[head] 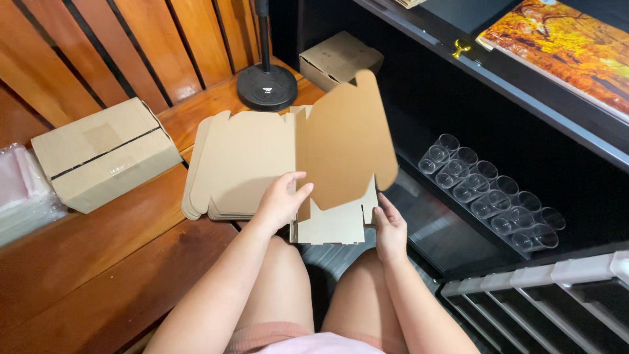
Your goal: The person sits on the floor and repeatedly picks up flat cardboard pieces from a stack on their lap, then places them onto a shelf. The hands handle the cardboard pieces one at a time, moving them from the lap to the shelf repeatedly.
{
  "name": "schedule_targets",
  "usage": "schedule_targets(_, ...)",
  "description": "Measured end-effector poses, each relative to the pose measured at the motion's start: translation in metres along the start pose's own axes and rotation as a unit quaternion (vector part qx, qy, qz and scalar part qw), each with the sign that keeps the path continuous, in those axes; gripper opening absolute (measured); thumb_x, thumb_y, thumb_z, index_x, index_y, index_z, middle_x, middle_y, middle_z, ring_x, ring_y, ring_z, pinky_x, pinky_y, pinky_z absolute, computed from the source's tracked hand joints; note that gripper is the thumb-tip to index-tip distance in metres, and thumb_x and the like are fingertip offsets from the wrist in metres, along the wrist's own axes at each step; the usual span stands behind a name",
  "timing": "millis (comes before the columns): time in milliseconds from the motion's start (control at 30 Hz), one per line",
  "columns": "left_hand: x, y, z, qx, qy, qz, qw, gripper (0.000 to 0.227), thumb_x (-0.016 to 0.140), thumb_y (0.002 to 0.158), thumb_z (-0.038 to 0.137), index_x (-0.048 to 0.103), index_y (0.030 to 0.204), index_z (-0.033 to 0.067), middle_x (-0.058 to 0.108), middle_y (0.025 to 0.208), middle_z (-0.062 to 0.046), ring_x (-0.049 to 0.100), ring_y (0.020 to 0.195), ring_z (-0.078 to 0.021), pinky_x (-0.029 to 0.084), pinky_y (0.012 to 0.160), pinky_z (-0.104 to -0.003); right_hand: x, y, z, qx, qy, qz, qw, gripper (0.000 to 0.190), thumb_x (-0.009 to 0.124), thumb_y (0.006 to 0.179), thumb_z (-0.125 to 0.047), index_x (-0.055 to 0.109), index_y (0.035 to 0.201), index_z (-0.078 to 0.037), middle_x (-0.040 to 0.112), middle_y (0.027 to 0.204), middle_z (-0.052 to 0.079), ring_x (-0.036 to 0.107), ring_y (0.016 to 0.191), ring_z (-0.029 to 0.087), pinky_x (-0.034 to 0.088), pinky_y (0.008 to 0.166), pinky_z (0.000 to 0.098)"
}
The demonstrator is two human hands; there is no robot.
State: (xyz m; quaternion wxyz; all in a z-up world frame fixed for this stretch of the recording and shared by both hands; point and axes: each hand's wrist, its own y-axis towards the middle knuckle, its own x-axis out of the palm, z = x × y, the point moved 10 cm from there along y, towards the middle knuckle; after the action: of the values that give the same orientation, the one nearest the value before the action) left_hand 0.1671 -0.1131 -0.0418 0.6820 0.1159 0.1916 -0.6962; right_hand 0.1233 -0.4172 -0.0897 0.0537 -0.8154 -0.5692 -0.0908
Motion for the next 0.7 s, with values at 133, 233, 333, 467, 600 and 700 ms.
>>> schedule_targets(133, 0.007, 0.002, -0.009, -0.037, -0.003, -0.015, 0.999, 0.057, 0.076, 0.090, 0.048, 0.064, 0.141, 0.0246, 0.059, 0.148, -0.011, 0.057, 0.138, -0.0228, 0.046, 0.114, -0.040, -0.032, 0.035, 0.064, 0.043, 0.114, -0.012, 0.992, 0.045, 0.046, 0.100, 0.000, 0.060, 0.143, -0.001, 0.051, 0.066, 0.005, 0.062, 0.061, 0.017, 0.062, 0.061, 0.0353)
schedule_targets(233, 0.005, -0.006, -0.003, -0.047, 0.005, -0.015, 0.999, 0.062, 0.077, 0.090, 0.046, 0.062, 0.144, 0.0215, 0.059, 0.148, -0.011, 0.058, 0.137, -0.0227, 0.047, 0.113, -0.040, -0.061, 0.059, 0.124, 0.103, 0.226, 0.013, 0.969, 0.028, 0.050, 0.090, -0.018, 0.066, 0.112, -0.016, 0.043, 0.072, -0.005, 0.050, 0.057, 0.014, 0.050, 0.062, 0.0301)
schedule_targets(333, 0.001, -0.018, 0.015, -0.030, -0.015, -0.011, 0.999, 0.059, 0.074, 0.093, 0.038, 0.061, 0.143, 0.0099, 0.059, 0.146, -0.023, 0.057, 0.138, -0.0323, 0.045, 0.115, -0.046, -0.049, 0.049, 0.106, 0.109, 0.289, -0.007, 0.951, 0.011, 0.048, 0.086, -0.017, 0.055, 0.093, -0.014, 0.039, 0.071, -0.004, 0.065, 0.067, 0.020, 0.055, 0.081, 0.0403)
schedule_targets(467, 0.005, -0.019, 0.012, -0.031, -0.021, -0.008, 0.999, 0.057, 0.074, 0.092, 0.037, 0.063, 0.141, 0.0104, 0.061, 0.145, -0.021, 0.059, 0.136, -0.0291, 0.048, 0.113, -0.044, -0.023, 0.023, 0.062, 0.100, 0.192, 0.015, 0.976, 0.019, 0.062, 0.090, -0.006, 0.068, 0.108, -0.005, 0.068, 0.088, 0.006, 0.074, 0.080, 0.022, 0.058, 0.085, 0.0368)
schedule_targets(600, 0.009, -0.014, 0.007, -0.026, -0.030, 0.002, 0.999, 0.057, 0.076, 0.092, 0.035, 0.063, 0.141, 0.0092, 0.062, 0.143, -0.022, 0.061, 0.134, -0.0303, 0.049, 0.112, -0.044, 0.007, -0.003, 0.008, 0.065, 0.093, 0.013, 0.993, 0.034, 0.071, 0.094, 0.002, 0.067, 0.128, -0.001, 0.077, 0.109, 0.017, 0.077, 0.092, 0.026, 0.062, 0.087, 0.0415)
schedule_targets(700, 0.013, -0.004, -0.006, -0.053, -0.047, 0.018, 0.997, 0.059, 0.078, 0.090, 0.036, 0.063, 0.140, 0.0105, 0.065, 0.139, -0.017, 0.063, 0.130, -0.0250, 0.051, 0.108, -0.039, 0.010, -0.004, 0.003, 0.077, 0.118, 0.006, 0.990, 0.032, 0.070, 0.093, 0.004, 0.067, 0.124, -0.003, 0.077, 0.105, 0.013, 0.077, 0.090, 0.024, 0.060, 0.088, 0.0413)
